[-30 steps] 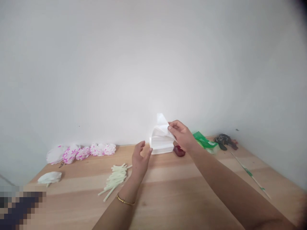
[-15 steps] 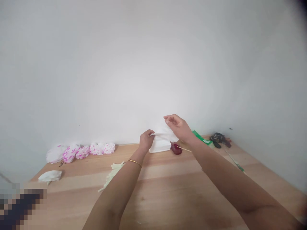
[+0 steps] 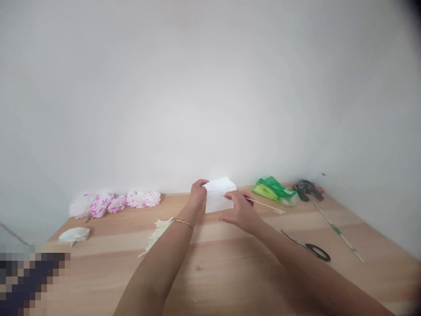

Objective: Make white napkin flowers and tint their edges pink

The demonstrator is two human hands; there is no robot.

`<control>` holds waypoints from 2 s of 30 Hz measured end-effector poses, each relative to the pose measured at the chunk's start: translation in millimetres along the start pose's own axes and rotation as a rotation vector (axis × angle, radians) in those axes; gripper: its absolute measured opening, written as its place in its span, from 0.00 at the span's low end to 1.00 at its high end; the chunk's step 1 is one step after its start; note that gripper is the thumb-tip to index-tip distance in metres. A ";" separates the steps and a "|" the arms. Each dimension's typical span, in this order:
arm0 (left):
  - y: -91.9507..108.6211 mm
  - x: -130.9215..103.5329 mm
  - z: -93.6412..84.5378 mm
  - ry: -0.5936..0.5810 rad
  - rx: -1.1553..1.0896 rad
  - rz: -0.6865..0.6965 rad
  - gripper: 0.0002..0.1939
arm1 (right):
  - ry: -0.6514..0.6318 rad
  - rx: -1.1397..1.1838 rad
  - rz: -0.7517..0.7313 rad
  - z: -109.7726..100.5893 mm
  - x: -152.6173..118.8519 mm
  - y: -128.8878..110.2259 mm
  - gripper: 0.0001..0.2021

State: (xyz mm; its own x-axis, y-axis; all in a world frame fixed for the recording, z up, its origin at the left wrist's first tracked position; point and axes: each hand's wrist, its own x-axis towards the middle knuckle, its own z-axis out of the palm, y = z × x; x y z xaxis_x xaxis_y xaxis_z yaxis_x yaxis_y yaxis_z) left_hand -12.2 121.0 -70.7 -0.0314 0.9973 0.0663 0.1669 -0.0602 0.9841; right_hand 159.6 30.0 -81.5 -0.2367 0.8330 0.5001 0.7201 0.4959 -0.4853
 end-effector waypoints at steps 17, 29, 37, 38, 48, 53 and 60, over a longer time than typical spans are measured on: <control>-4.2 5.5 12.0 -0.033 0.055 -0.175 0.18 | 0.179 -0.347 -0.153 43.7 30.6 -1.0 0.24; -2.0 4.9 3.9 -0.084 0.262 -0.063 0.16 | 0.182 -0.108 -0.079 -54.2 114.8 -12.5 0.13; 12.1 3.2 -5.2 0.184 0.022 -0.126 0.20 | 0.154 0.137 0.187 -86.2 117.4 -35.8 0.19; 15.0 -1.7 -8.1 0.212 -0.028 -0.124 0.23 | 0.140 0.190 0.217 -84.6 111.0 -38.7 0.19; 67.1 -80.4 -24.1 -0.375 -0.754 -0.127 0.24 | -0.097 1.289 0.498 -49.1 63.0 -75.9 0.16; 81.1 -85.9 -40.1 -0.443 -0.858 -0.059 0.16 | -0.101 1.337 0.431 -53.3 54.3 -77.7 0.17; 80.1 -80.0 -52.9 -0.331 -0.701 0.010 0.17 | -0.047 1.296 0.393 -60.9 47.7 -75.7 0.19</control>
State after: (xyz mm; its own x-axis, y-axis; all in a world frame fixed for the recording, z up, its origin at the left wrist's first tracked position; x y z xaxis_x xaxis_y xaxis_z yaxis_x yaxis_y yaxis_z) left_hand -48.5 34.1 11.5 0.2817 0.9504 0.1322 -0.5009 0.0281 0.8650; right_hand 133.5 17.3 22.8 -0.2001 0.9665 0.1609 -0.3762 0.0759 -0.9234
